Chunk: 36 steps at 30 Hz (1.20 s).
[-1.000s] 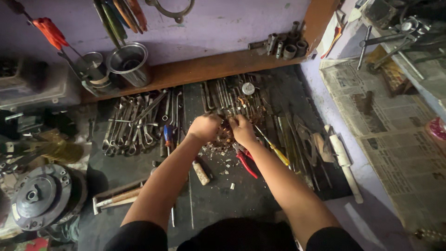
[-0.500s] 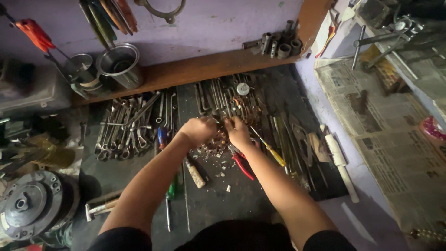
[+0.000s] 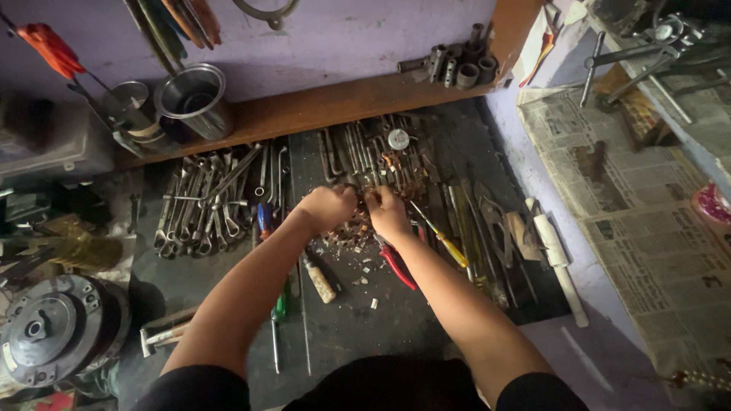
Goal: The person uses a screwdriver to pry and remove copper wiring and insulation from the internal core of a motor component over a workbench. The person pulls the wire pieces away and clears debris from the metal housing.
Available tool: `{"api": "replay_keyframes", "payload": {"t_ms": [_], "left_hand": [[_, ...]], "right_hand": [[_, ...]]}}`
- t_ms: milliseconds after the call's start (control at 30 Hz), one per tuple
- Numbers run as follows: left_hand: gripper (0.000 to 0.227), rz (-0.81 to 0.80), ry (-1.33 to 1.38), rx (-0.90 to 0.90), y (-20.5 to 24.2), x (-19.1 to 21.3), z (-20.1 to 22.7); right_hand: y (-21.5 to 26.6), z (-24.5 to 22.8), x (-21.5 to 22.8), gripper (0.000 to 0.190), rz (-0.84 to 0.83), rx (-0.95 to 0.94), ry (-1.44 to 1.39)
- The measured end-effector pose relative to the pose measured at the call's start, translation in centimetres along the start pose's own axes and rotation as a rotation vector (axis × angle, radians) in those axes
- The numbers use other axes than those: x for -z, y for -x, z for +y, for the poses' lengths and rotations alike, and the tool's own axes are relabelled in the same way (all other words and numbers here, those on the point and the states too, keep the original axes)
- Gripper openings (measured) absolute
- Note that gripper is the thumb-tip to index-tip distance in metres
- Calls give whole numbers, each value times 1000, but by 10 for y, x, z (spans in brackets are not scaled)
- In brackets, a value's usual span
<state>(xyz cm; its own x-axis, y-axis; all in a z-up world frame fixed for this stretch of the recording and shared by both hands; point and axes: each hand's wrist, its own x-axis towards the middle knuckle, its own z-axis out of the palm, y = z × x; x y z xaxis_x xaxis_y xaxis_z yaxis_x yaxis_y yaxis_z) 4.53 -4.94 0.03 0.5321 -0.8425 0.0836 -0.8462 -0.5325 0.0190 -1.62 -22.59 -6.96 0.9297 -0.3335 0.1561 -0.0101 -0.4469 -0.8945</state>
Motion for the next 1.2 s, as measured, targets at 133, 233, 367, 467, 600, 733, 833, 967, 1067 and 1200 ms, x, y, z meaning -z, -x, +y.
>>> {"api": "replay_keyframes", "payload": {"t_ms": [133, 233, 367, 467, 600, 733, 833, 967, 1067, 1200], "left_hand": [[24, -6, 4, 21, -3, 1, 2], [23, -21, 143, 171, -4, 7, 5], [37, -38, 78, 156, 7, 29, 12], [32, -70, 145, 421, 3, 41, 13], [25, 322, 346, 331, 23, 43, -6], [37, 211, 381, 266, 30, 40, -12], [38, 168, 368, 262, 27, 35, -6], [46, 83, 465, 390, 19, 29, 1], [38, 55, 422, 395, 10, 23, 4], [25, 28, 512, 522, 5, 17, 4]], "right_hand": [[1, -3, 1, 35, -12, -50, 17], [2, -2, -1, 36, 7, -12, 12], [1, 3, -1, 37, 22, -21, 49], [0, 11, 1, 38, 27, 58, 17], [-5, 27, -8, 36, 43, -4, -5], [-11, 44, -13, 37, 99, 67, 12], [-12, 47, -16, 37, 111, 93, -1], [-11, 46, -15, 37, 110, 65, 23], [-11, 51, -16, 37, 98, 40, -36], [-13, 59, -17, 35, 99, 53, -77]]}}
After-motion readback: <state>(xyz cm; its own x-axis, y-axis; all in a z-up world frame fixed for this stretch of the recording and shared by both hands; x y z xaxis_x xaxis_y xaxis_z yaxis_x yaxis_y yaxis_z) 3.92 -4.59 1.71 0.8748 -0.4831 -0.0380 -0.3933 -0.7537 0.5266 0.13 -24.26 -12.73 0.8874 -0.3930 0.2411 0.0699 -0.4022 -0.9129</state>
